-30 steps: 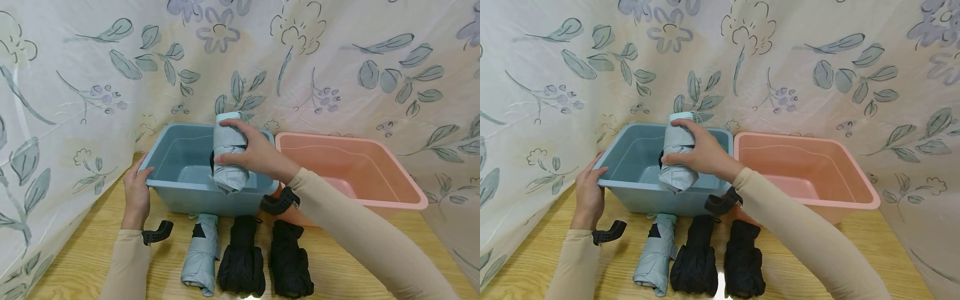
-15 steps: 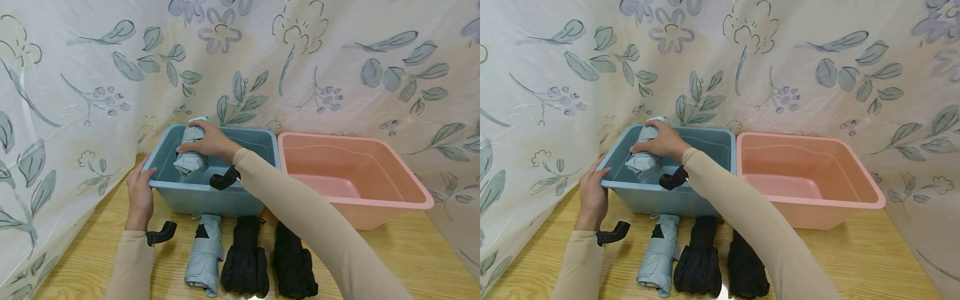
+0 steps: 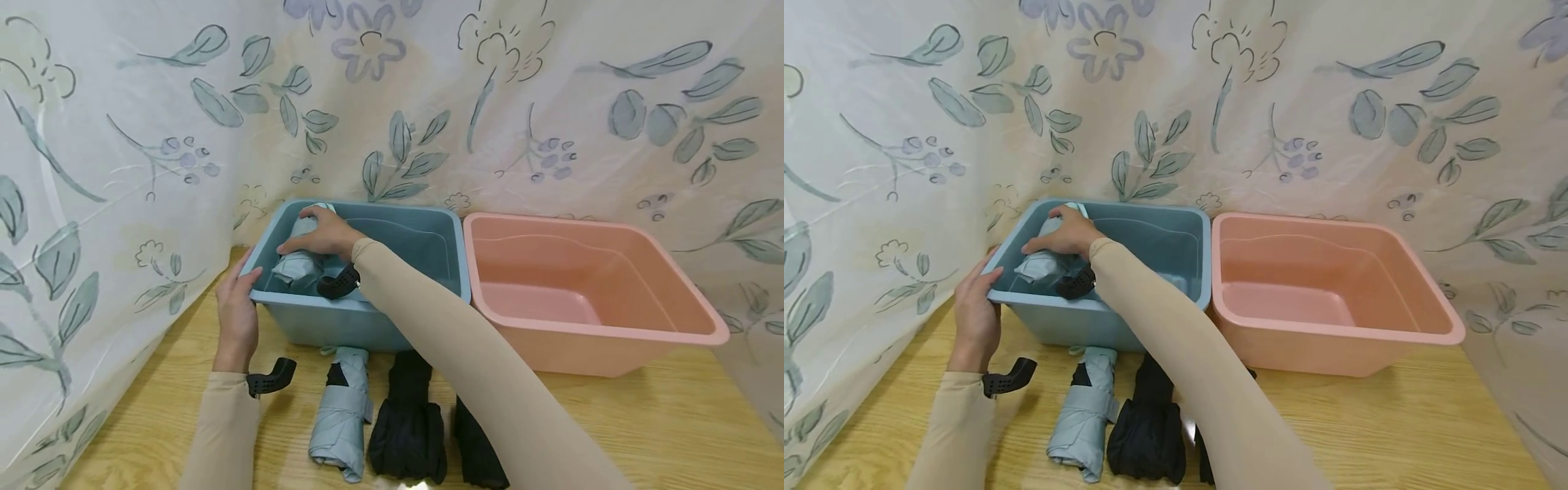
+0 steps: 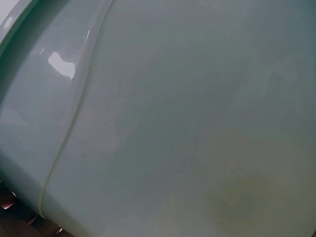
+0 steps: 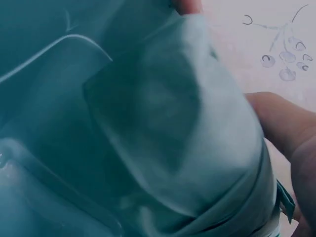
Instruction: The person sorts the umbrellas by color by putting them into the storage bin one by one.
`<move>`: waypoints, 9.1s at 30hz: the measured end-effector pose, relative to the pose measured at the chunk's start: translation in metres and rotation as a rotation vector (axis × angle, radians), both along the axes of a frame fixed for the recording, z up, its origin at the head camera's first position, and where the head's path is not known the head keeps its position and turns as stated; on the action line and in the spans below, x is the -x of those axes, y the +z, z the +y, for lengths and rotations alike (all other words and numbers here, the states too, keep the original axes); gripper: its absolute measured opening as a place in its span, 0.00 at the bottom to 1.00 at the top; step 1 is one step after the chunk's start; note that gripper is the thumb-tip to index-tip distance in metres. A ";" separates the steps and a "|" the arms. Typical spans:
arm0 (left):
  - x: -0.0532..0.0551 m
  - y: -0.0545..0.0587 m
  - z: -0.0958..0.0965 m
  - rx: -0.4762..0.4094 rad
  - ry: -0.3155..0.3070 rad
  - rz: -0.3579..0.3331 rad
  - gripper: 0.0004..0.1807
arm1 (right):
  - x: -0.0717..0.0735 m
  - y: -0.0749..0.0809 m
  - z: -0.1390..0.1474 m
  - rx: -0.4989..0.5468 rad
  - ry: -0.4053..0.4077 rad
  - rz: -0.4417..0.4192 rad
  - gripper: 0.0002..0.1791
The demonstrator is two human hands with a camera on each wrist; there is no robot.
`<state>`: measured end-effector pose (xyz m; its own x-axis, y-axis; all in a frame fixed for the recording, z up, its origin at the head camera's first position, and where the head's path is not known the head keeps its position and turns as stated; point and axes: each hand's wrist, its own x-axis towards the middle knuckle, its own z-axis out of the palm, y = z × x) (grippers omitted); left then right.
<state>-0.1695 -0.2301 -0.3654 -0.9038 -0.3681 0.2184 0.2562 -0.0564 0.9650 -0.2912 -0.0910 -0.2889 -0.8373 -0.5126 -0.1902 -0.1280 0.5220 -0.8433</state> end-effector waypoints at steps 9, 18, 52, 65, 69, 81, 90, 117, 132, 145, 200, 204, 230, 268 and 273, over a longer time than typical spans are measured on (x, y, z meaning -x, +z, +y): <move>0.000 0.001 0.002 -0.009 0.003 0.020 0.28 | 0.002 -0.008 -0.012 0.000 -0.004 -0.028 0.46; 0.001 0.002 0.002 -0.016 0.007 0.021 0.28 | 0.008 -0.020 -0.013 -0.006 0.036 -0.059 0.44; 0.003 -0.002 0.002 0.012 0.034 0.050 0.28 | 0.016 -0.031 -0.028 -0.349 0.224 -0.122 0.48; 0.003 -0.003 0.001 0.011 0.023 0.057 0.28 | 0.017 -0.029 -0.024 -0.271 0.218 -0.189 0.55; 0.003 -0.003 0.001 0.003 0.020 0.064 0.27 | 0.018 -0.028 -0.021 -0.200 0.198 -0.251 0.55; 0.001 -0.002 0.001 0.029 0.033 0.034 0.27 | 0.010 -0.010 -0.008 -0.161 0.201 -0.274 0.52; -0.001 0.000 0.000 0.030 0.053 0.011 0.27 | -0.008 0.021 0.010 -0.198 0.255 -0.202 0.50; -0.001 0.001 0.005 0.002 0.056 -0.007 0.27 | -0.127 0.062 0.159 0.011 0.362 0.138 0.39; -0.002 0.001 0.003 -0.016 0.055 0.017 0.27 | -0.185 0.010 0.240 0.207 0.177 0.131 0.35; -0.002 0.000 0.004 -0.030 0.058 0.021 0.27 | -0.199 -0.065 0.294 0.138 -0.020 0.251 0.31; -0.001 0.000 0.006 -0.024 0.042 0.033 0.27 | -0.198 -0.127 0.273 -0.014 -0.060 0.094 0.41; -0.002 0.000 0.005 -0.012 0.048 0.026 0.27 | -0.197 -0.127 0.273 0.006 -0.037 0.101 0.41; -0.001 0.000 0.006 -0.015 0.054 0.032 0.27 | -0.207 -0.093 0.288 0.428 0.065 -0.026 0.43; -0.003 -0.003 0.003 -0.015 0.054 0.037 0.27 | -0.060 0.058 0.322 0.220 -0.136 0.055 0.40; -0.002 -0.003 0.003 -0.027 0.049 0.043 0.27 | -0.030 0.040 0.322 0.144 -0.141 -0.003 0.40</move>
